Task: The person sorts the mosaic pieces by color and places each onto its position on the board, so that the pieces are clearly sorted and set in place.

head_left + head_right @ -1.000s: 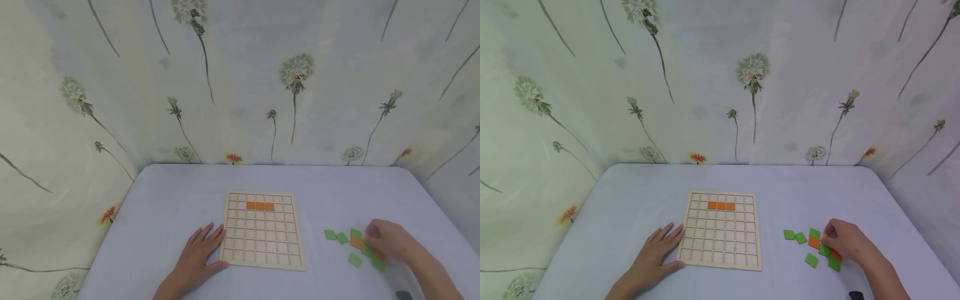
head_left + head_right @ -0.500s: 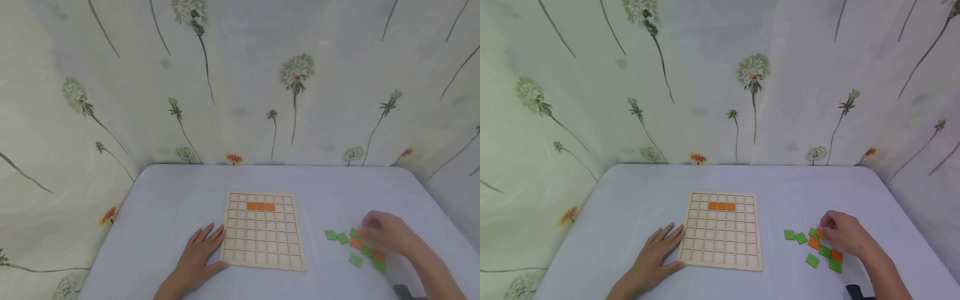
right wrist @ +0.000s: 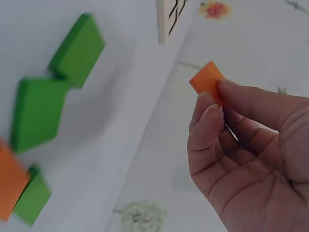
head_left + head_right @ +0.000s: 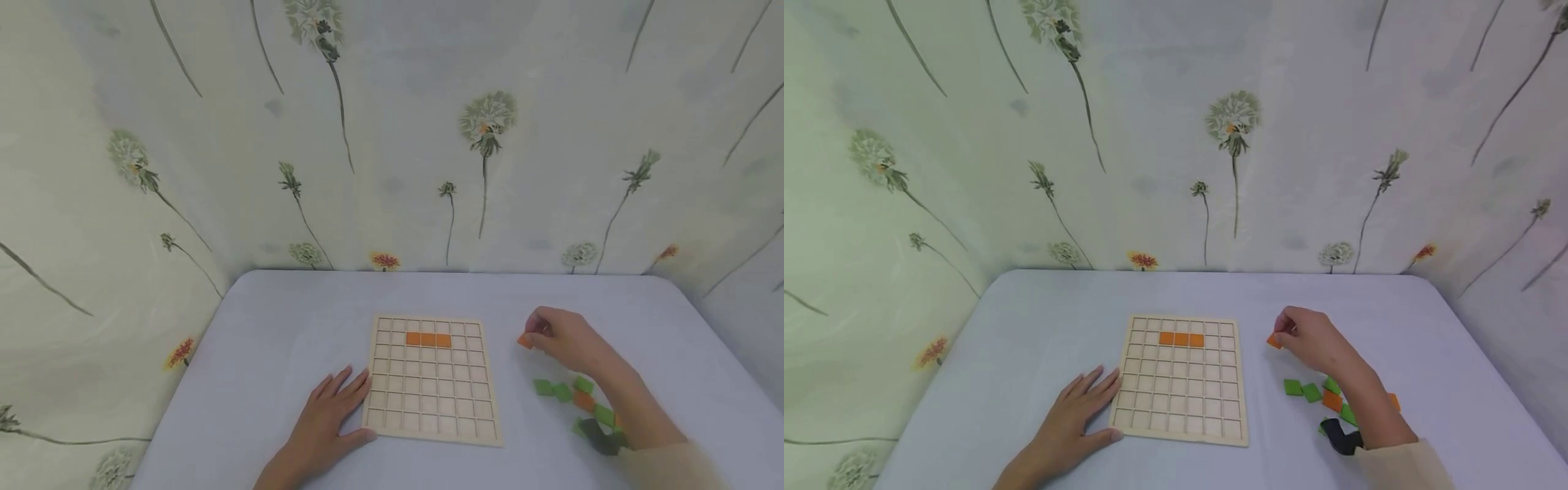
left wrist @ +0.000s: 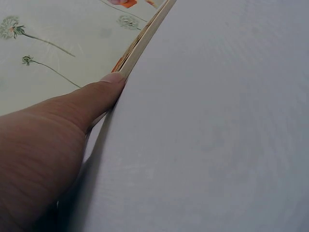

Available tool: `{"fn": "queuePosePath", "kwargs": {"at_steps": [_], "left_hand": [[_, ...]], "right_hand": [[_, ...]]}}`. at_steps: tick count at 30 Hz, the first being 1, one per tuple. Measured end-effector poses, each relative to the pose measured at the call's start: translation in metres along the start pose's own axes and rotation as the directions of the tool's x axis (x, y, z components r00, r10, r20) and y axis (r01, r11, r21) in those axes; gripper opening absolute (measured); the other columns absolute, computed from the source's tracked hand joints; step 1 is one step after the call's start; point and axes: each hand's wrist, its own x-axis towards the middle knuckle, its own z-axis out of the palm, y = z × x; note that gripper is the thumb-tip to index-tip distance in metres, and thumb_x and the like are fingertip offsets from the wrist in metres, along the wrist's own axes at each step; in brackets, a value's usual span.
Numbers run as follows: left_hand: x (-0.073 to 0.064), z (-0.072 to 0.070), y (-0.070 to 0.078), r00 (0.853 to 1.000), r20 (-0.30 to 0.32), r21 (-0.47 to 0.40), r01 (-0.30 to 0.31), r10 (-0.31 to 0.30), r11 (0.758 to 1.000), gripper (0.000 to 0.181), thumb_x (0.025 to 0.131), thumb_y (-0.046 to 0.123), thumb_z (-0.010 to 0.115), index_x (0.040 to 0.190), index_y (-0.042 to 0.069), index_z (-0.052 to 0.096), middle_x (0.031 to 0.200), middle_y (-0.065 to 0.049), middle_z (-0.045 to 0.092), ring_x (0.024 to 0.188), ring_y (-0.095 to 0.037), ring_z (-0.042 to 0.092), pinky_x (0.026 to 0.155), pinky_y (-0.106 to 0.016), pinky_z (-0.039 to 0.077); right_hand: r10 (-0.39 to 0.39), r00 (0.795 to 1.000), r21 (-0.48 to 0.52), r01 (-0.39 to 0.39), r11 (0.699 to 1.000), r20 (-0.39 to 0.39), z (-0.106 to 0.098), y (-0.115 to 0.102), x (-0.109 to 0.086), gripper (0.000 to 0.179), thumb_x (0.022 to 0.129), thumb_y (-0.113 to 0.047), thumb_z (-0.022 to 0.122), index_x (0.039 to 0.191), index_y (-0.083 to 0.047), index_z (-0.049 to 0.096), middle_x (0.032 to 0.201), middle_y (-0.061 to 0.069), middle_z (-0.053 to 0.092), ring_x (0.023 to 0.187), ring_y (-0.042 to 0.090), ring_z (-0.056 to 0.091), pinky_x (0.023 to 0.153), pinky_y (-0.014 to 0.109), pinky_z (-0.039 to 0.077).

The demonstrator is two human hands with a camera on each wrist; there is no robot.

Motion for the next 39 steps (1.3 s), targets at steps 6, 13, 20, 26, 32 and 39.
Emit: {"fn": "queuePosePath", "kwargs": {"at_steps": [6,13,20,26,32,39], "left_hand": [[0.000,0.002,-0.001,1.000,-0.009,0.020,-0.006,0.007,1.000,0.087,0.093,0.069,0.063,0.162,0.022,0.040,0.169,0.016,0.025,0.160,-0.021,0.013,0.128,-0.050,0.009],[0.000,0.002,-0.001,1.000,0.002,0.029,-0.005,0.005,1.000,0.088,0.093,0.070,0.061,0.163,0.022,0.038,0.170,0.016,0.024,0.160,-0.020,0.011,0.128,-0.052,0.009],[0.002,0.003,-0.003,1.000,0.006,0.033,-0.005,0.004,0.999,0.088,0.093,0.071,0.060,0.164,0.024,0.036,0.170,0.017,0.023,0.160,-0.018,0.010,0.128,-0.050,0.009],[0.001,0.001,-0.003,1.000,0.004,0.041,-0.006,0.006,0.999,0.087,0.093,0.071,0.060,0.163,0.023,0.037,0.170,0.017,0.024,0.160,-0.017,0.011,0.128,-0.048,0.009],[0.000,-0.001,-0.002,1.000,0.009,0.040,-0.003,0.003,0.999,0.087,0.093,0.071,0.060,0.163,0.023,0.038,0.170,0.018,0.023,0.160,-0.018,0.011,0.128,-0.048,0.009],[0.001,0.001,-0.002,1.000,0.009,0.034,-0.002,0.002,0.999,0.088,0.093,0.070,0.061,0.163,0.023,0.038,0.170,0.017,0.023,0.160,-0.018,0.011,0.128,-0.047,0.007]], "right_hand": [[-0.044,0.999,0.019,0.044,0.999,0.003,0.016,-0.025,0.033,0.004,0.098,-0.008,0.070,0.097,-0.008,0.067,0.091,0.001,0.069,0.078,0.017,0.062,0.067,0.034,0.052],[-0.077,0.996,-0.003,0.077,0.997,0.037,0.047,-0.036,0.070,0.004,0.098,-0.009,0.071,0.096,-0.008,0.068,0.094,0.002,0.069,0.088,0.020,0.062,0.077,0.039,0.055],[-0.073,0.992,-0.043,0.078,0.996,0.103,0.066,-0.043,0.085,0.003,0.098,-0.008,0.069,0.099,-0.005,0.070,0.095,0.002,0.069,0.091,0.023,0.060,0.084,0.044,0.055],[-0.076,0.990,-0.078,0.086,0.993,0.122,0.072,-0.043,0.088,0.008,0.098,-0.004,0.067,0.099,-0.009,0.073,0.095,0.001,0.069,0.091,0.022,0.060,0.086,0.044,0.055],[-0.076,0.988,-0.090,0.088,0.992,0.132,0.076,-0.041,0.085,0.010,0.097,-0.004,0.068,0.094,-0.011,0.074,0.092,-0.001,0.069,0.089,0.020,0.060,0.085,0.043,0.056],[-0.082,0.989,-0.137,0.099,0.986,0.120,0.081,-0.039,0.080,0.012,0.095,-0.001,0.069,0.089,-0.012,0.070,0.088,-0.001,0.063,0.085,0.018,0.058,0.080,0.039,0.056]]}}
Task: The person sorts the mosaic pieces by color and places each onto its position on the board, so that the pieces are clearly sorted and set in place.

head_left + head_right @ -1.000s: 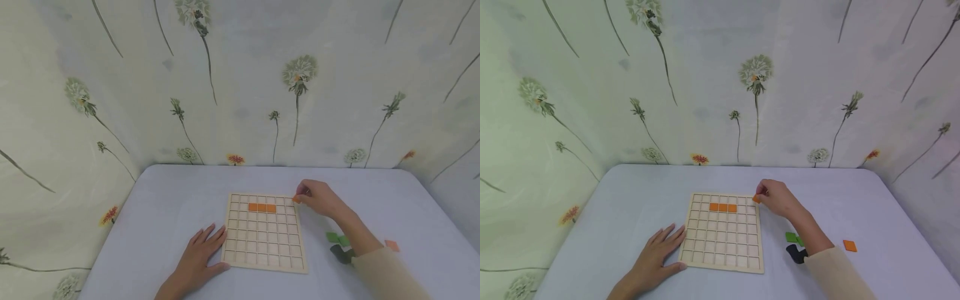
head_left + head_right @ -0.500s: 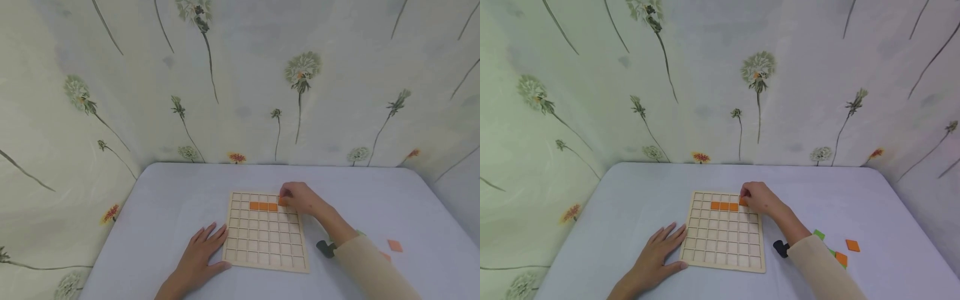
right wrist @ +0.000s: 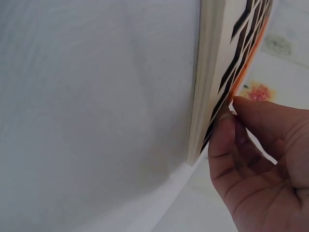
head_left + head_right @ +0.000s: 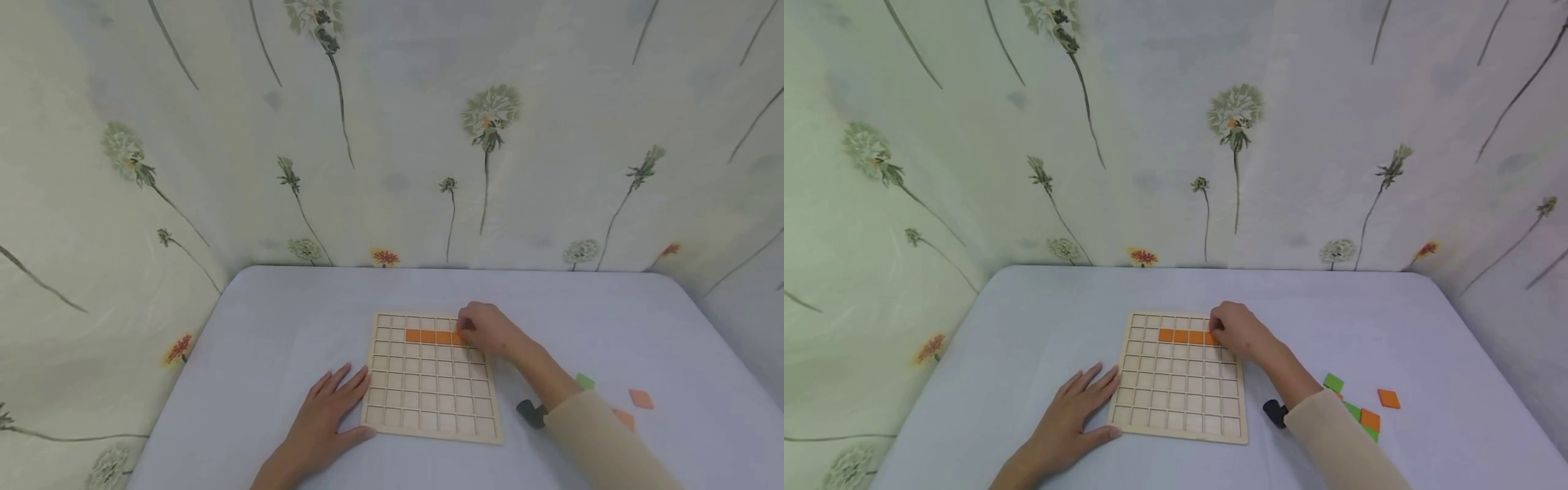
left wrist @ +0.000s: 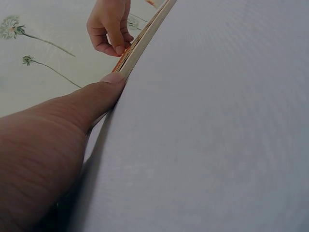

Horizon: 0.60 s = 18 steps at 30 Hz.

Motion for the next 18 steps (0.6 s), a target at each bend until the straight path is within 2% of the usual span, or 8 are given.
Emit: {"fn": "queuePosePath", "kwargs": {"at_steps": [4,9,18], "left_hand": [[0.000,0.001,0.000,1.000,-0.002,-0.001,-0.002,0.002,1.000,0.088,0.093,0.070,0.061,0.164,0.024,0.037,0.170,0.018,0.023,0.160,-0.018,0.010,0.128,-0.047,0.007],[0.000,0.001,0.000,1.000,-0.001,-0.003,-0.005,0.005,1.000,0.088,0.093,0.072,0.060,0.164,0.024,0.037,0.170,0.017,0.023,0.160,-0.017,0.010,0.128,-0.048,0.008],[0.000,-0.001,0.001,1.000,0.002,0.009,-0.001,0.001,1.000,0.088,0.093,0.072,0.060,0.163,0.023,0.037,0.170,0.017,0.024,0.160,-0.018,0.011,0.128,-0.050,0.010]], "right_hand": [[-0.001,1.000,-0.016,0.001,1.000,0.000,0.002,-0.002,-0.003,0.011,0.094,-0.003,0.072,0.090,-0.012,0.069,0.088,-0.001,0.061,0.083,0.018,0.057,0.077,0.037,0.054],[0.025,1.000,0.011,-0.025,1.000,0.007,0.000,-0.001,-0.012,0.009,0.094,-0.008,0.074,0.090,-0.013,0.069,0.086,-0.002,0.061,0.082,0.017,0.055,0.075,0.035,0.051],[0.017,0.999,0.036,-0.015,0.999,-0.047,-0.017,0.012,-0.039,0.010,0.096,-0.007,0.072,0.090,-0.015,0.068,0.087,-0.004,0.062,0.084,0.017,0.055,0.076,0.036,0.052]]}}
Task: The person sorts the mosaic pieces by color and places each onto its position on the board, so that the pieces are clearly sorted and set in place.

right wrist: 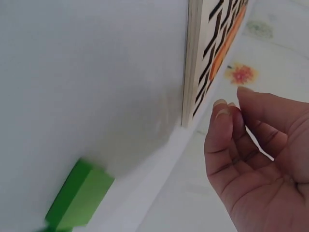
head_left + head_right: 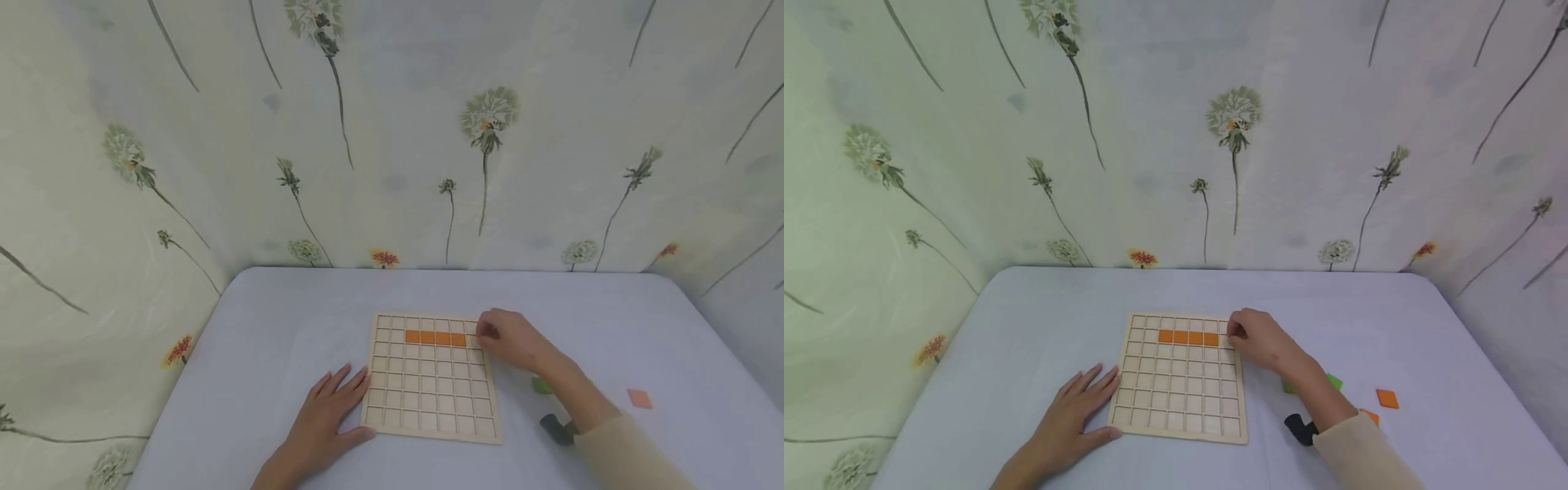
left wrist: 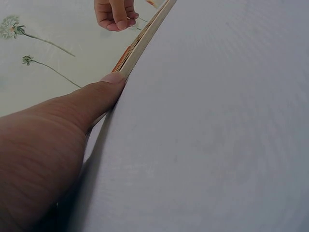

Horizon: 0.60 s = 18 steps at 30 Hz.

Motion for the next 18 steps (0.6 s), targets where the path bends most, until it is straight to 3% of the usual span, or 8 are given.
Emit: {"fn": "queuePosePath", "kwargs": {"at_steps": [10,18], "left_hand": [[-0.001,-0.003,0.004,1.000,-0.005,-0.025,-0.002,0.001,1.000,0.088,0.093,0.068,0.064,0.163,0.021,0.038,0.169,0.015,0.027,0.160,-0.021,0.014,0.127,-0.050,0.010],[-0.001,-0.003,0.004,1.000,-0.006,-0.022,0.002,-0.002,1.000,0.088,0.093,0.067,0.064,0.163,0.021,0.038,0.169,0.014,0.027,0.160,-0.022,0.014,0.128,-0.049,0.010]], "right_hand": [[0.017,1.000,-0.014,-0.017,1.000,0.017,-0.025,0.028,-0.035,0.002,0.098,-0.015,0.073,0.098,-0.013,0.072,0.092,-0.006,0.066,0.088,0.016,0.060,0.079,0.039,0.054],[0.052,0.996,-0.017,-0.051,0.999,0.067,-0.040,0.048,-0.064,0.017,0.097,-0.015,0.073,0.112,-0.007,0.074,0.098,-0.004,0.068,0.090,0.017,0.062,0.079,0.042,0.055]]}}
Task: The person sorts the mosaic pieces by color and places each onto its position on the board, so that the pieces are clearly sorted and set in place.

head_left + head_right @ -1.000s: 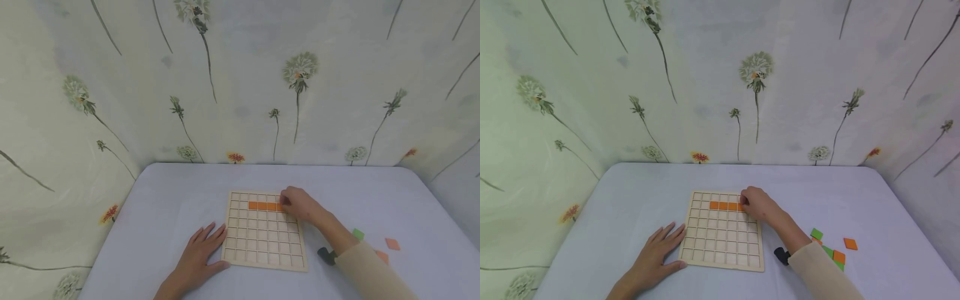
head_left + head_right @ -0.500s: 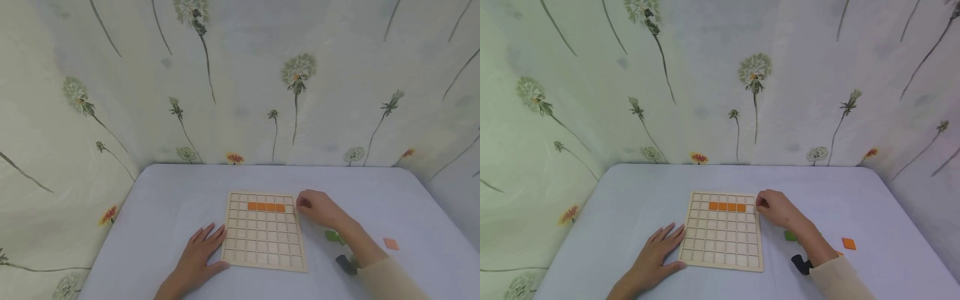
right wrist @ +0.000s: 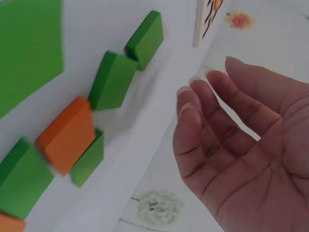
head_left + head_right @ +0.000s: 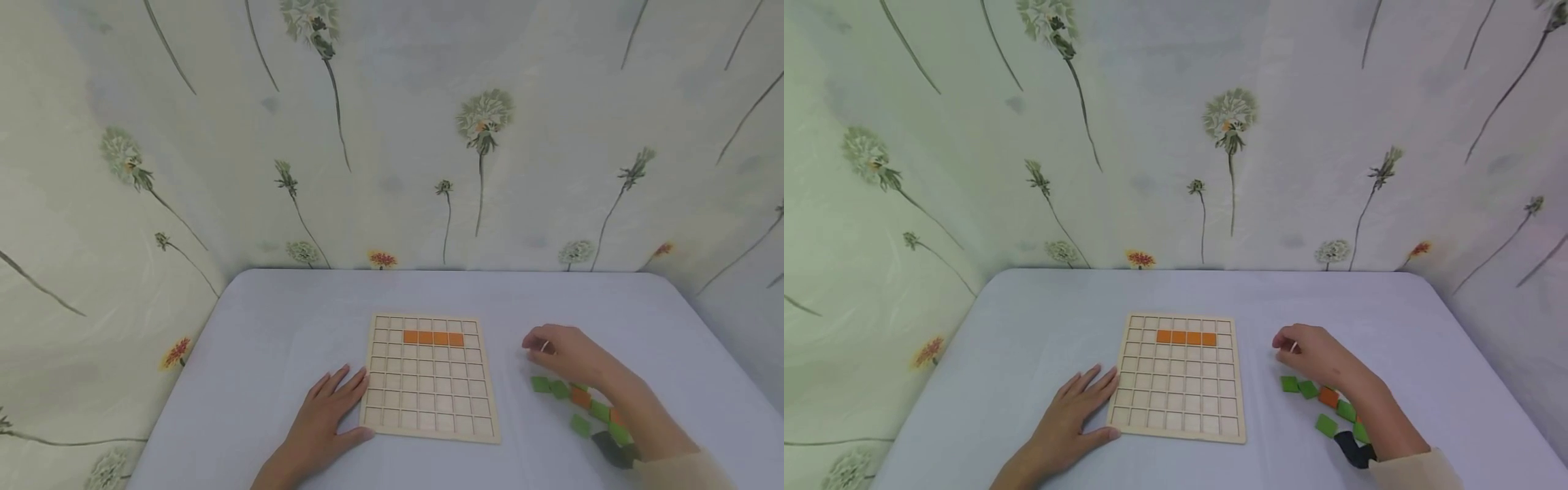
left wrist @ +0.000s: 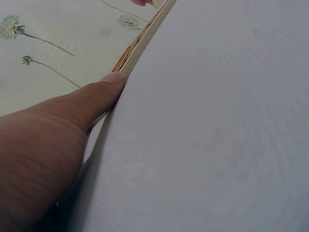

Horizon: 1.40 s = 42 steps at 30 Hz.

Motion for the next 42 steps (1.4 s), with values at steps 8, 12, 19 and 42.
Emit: {"fn": "queuePosePath", "kwargs": {"at_steps": [8,12,19,42], "left_hand": [[-0.001,0.001,0.000,1.000,-0.002,0.009,-0.001,0.001,1.000,0.088,0.093,0.068,0.063,0.163,0.020,0.038,0.169,0.013,0.028,0.160,-0.022,0.014,0.127,-0.047,0.009],[-0.001,0.001,-0.001,1.000,-0.004,0.010,-0.003,0.003,1.000,0.088,0.094,0.068,0.063,0.164,0.021,0.037,0.169,0.013,0.027,0.160,-0.022,0.013,0.127,-0.047,0.008],[-0.001,0.002,-0.001,1.000,-0.001,0.010,0.003,-0.003,1.000,0.088,0.093,0.067,0.064,0.164,0.022,0.037,0.169,0.014,0.027,0.160,-0.021,0.013,0.127,-0.046,0.007],[0.001,0.002,0.000,1.000,0.008,0.035,0.012,-0.012,0.999,0.089,0.093,0.069,0.063,0.164,0.022,0.037,0.170,0.014,0.026,0.160,-0.021,0.013,0.128,-0.048,0.010]], "right_hand": [[0.102,0.992,0.039,-0.105,0.994,0.071,0.002,0.014,-0.020,0.022,0.097,-0.015,0.073,0.117,-0.006,0.073,0.103,-0.001,0.070,0.091,0.018,0.064,0.077,0.041,0.056],[0.162,0.982,0.037,-0.166,0.985,0.101,0.004,0.018,-0.025,0.027,0.096,-0.017,0.074,0.120,-0.004,0.072,0.107,0.003,0.071,0.094,0.022,0.066,0.078,0.043,0.058],[0.152,0.983,0.042,-0.157,0.987,0.098,0.006,0.024,-0.032,0.029,0.092,-0.015,0.078,0.118,-0.005,0.072,0.109,0.003,0.071,0.100,0.026,0.065,0.087,0.052,0.056],[0.275,0.954,-0.056,-0.270,0.961,0.123,0.005,0.046,-0.053,0.031,0.089,-0.022,0.083,0.110,-0.003,0.070,0.100,0.002,0.069,0.098,0.030,0.067,0.090,0.058,0.055]]}}
